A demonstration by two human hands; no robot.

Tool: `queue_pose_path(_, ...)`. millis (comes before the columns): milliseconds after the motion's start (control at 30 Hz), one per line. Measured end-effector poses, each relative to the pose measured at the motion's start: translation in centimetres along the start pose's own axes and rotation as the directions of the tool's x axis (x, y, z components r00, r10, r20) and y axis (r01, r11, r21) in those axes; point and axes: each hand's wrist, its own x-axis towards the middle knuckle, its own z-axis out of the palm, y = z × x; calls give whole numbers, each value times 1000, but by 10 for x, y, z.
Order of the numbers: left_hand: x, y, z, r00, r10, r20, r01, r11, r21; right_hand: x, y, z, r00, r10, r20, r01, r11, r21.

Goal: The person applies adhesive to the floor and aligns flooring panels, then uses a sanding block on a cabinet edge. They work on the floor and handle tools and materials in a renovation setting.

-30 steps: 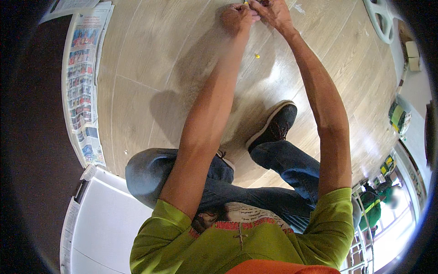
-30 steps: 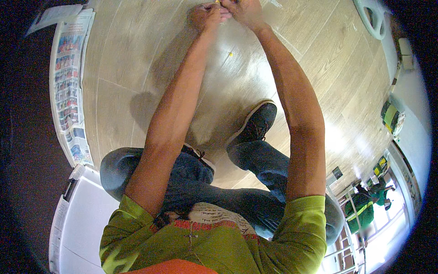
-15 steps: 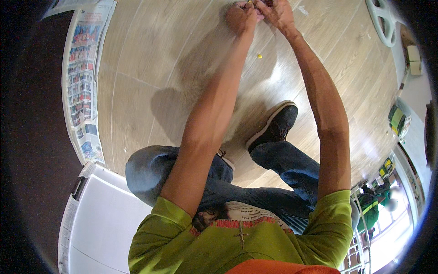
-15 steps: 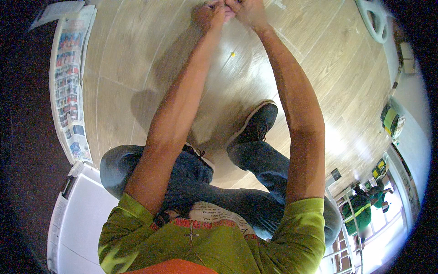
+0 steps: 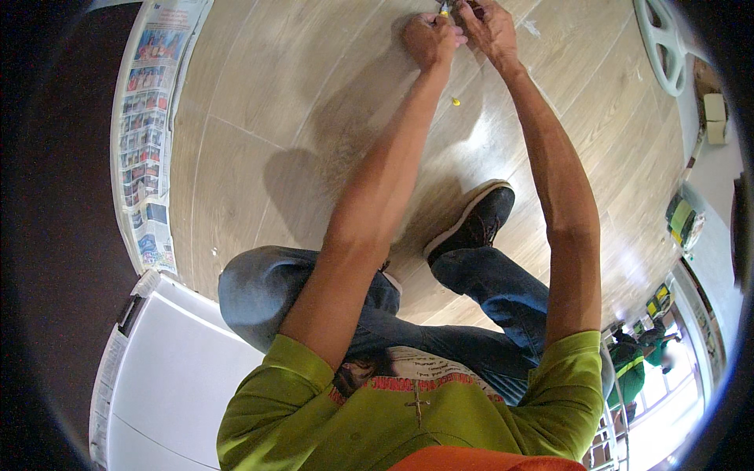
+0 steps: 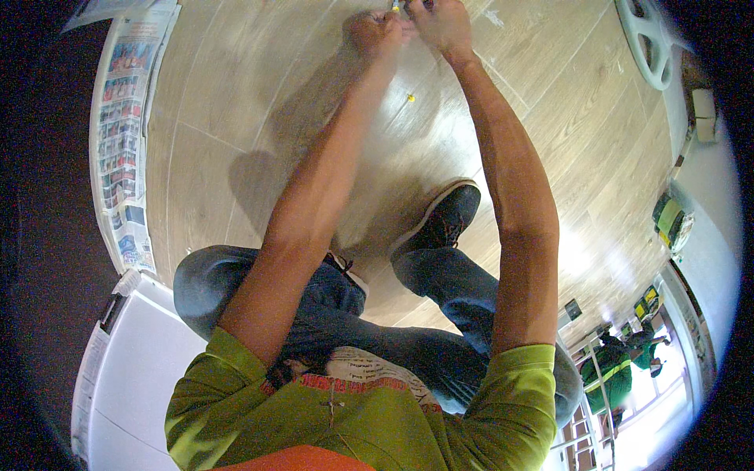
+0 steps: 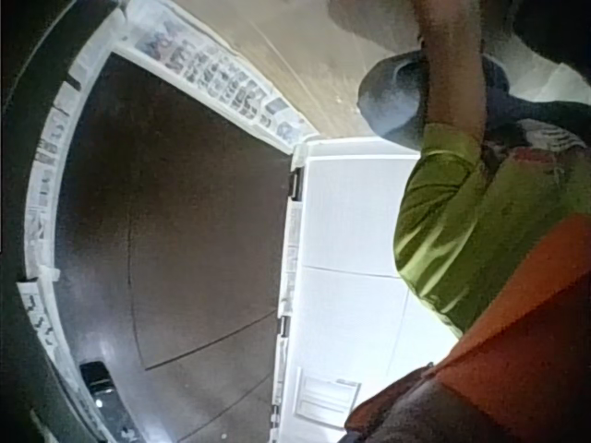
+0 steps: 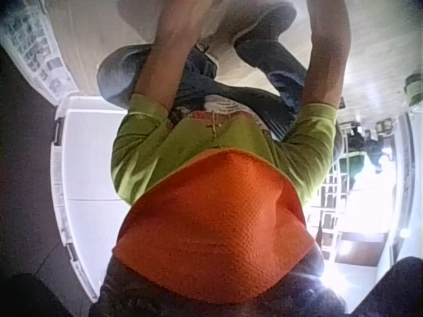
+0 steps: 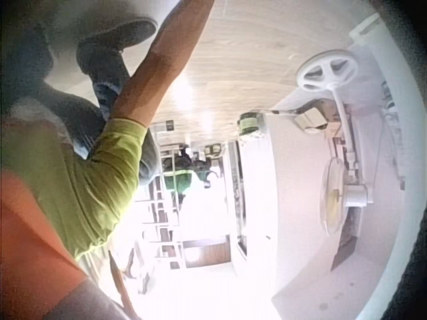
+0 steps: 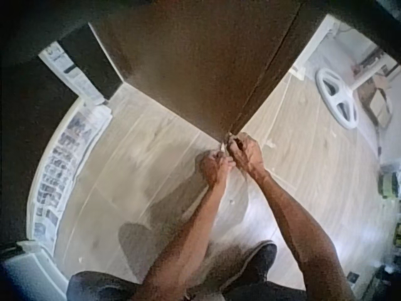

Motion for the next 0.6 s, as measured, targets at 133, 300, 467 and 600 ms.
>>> queue_pose_path(133, 1, -6, 0, 1000, -6, -25, 5, 999, -45, 1, 1, 2, 1000, -18, -13, 18, 1000, -13)
queue_pose_path(300, 0, -3, -2, 1000, 28, 0, -28, 997, 68, 0, -1, -1, 998, -63, -1, 63, 998, 14)
queue_pose_path(467, -15, 1, -14, 997, 39, 59, -45, 994, 95, -1, -6, 0, 1000, 0, 6, 1, 1000, -31)
queue_pose_path(600, -31, 1, -24, 998, 60, 29, -59, 997, -51, -3, -14, 3, 997, -52, -53, 52, 999, -3)
